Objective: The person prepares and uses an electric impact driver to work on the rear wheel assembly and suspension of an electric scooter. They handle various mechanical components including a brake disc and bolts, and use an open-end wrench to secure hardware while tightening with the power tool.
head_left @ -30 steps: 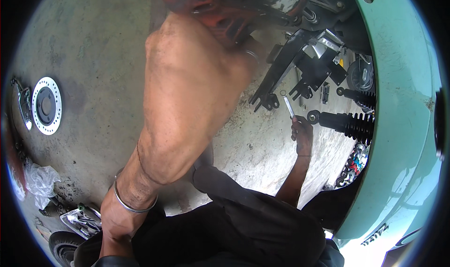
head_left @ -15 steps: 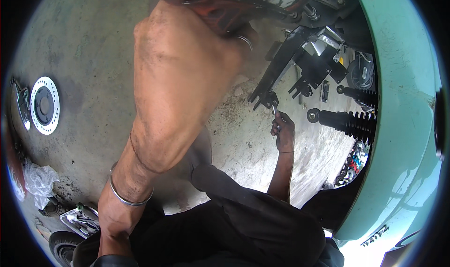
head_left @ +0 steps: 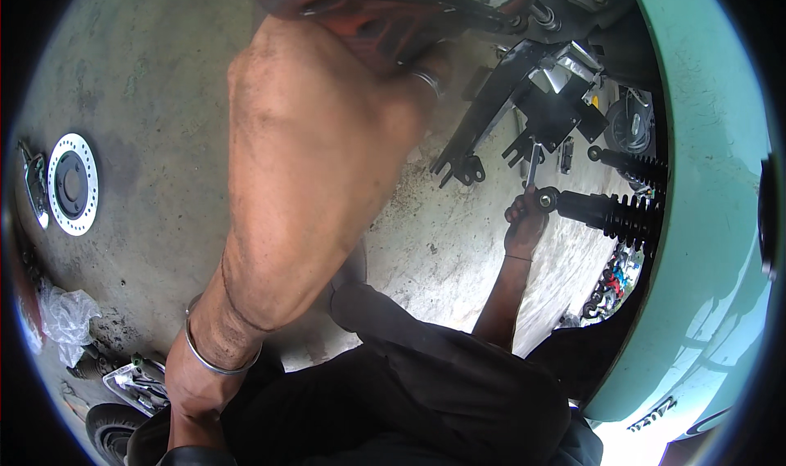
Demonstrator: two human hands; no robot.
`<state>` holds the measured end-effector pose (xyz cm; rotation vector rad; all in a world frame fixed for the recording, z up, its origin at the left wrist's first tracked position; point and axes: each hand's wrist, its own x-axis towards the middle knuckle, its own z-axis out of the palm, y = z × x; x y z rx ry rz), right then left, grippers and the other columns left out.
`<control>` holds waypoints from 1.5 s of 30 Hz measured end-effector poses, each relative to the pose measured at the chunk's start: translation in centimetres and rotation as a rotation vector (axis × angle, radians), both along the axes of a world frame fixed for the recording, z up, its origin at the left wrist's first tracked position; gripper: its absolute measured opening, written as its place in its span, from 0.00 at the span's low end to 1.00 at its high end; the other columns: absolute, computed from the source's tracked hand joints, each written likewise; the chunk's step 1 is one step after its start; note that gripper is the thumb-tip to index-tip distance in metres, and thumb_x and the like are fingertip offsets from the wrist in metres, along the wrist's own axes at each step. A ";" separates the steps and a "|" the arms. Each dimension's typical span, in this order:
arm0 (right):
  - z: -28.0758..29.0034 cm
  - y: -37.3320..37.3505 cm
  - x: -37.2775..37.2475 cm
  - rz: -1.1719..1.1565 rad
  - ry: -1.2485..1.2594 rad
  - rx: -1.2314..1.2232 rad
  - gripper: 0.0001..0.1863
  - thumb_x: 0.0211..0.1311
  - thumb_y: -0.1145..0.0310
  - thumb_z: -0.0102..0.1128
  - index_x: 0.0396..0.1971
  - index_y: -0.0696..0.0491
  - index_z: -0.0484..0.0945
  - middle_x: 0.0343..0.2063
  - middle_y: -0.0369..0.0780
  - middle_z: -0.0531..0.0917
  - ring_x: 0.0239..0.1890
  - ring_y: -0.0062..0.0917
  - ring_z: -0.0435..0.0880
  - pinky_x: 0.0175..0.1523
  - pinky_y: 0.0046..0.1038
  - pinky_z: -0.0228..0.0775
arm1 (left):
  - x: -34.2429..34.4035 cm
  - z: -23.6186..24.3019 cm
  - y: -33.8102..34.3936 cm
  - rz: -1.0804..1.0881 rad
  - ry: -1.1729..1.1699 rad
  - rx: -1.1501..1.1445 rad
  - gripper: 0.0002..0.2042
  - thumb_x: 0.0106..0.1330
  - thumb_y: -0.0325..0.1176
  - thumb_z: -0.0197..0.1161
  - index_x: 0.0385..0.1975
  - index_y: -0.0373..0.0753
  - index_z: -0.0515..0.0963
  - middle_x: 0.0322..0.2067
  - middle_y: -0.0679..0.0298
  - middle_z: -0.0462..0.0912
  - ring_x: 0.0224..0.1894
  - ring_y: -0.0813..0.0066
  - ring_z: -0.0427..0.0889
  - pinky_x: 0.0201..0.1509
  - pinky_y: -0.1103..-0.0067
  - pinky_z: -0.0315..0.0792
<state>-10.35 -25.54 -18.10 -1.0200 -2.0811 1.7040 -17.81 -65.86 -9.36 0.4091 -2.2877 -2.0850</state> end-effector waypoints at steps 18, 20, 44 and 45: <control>-1.2 -1.1 0.5 0.046 -0.140 -0.001 0.12 0.62 0.61 0.67 0.38 0.52 0.78 0.18 0.29 0.69 0.16 0.13 0.65 0.20 0.19 0.56 | 0.7 -4.8 1.6 0.012 -0.326 0.609 0.16 0.59 0.42 0.71 0.33 0.36 0.77 0.18 0.70 0.75 0.15 0.82 0.73 0.19 0.83 0.68; -1.4 -0.6 0.8 0.066 -0.145 -0.010 0.13 0.61 0.62 0.67 0.40 0.53 0.78 0.19 0.30 0.69 0.17 0.13 0.66 0.20 0.19 0.57 | -0.7 -5.4 0.3 -0.056 -0.357 0.477 0.16 0.59 0.42 0.71 0.33 0.36 0.77 0.17 0.70 0.74 0.15 0.82 0.73 0.18 0.83 0.67; -1.8 -1.6 -0.4 0.125 -0.249 0.045 0.16 0.67 0.59 0.61 0.43 0.58 0.77 0.18 0.29 0.67 0.16 0.12 0.63 0.21 0.18 0.56 | -8.6 -4.6 -5.3 -0.159 0.078 -0.232 0.17 0.55 0.47 0.72 0.25 0.37 0.80 0.13 0.70 0.74 0.14 0.83 0.72 0.20 0.82 0.66; -1.9 -1.6 -0.5 0.121 -0.253 0.042 0.16 0.66 0.59 0.61 0.42 0.57 0.77 0.18 0.30 0.67 0.17 0.12 0.63 0.21 0.18 0.56 | -8.2 -4.7 -4.5 -0.081 0.084 -0.128 0.16 0.54 0.44 0.74 0.27 0.37 0.80 0.16 0.71 0.76 0.15 0.84 0.72 0.20 0.81 0.66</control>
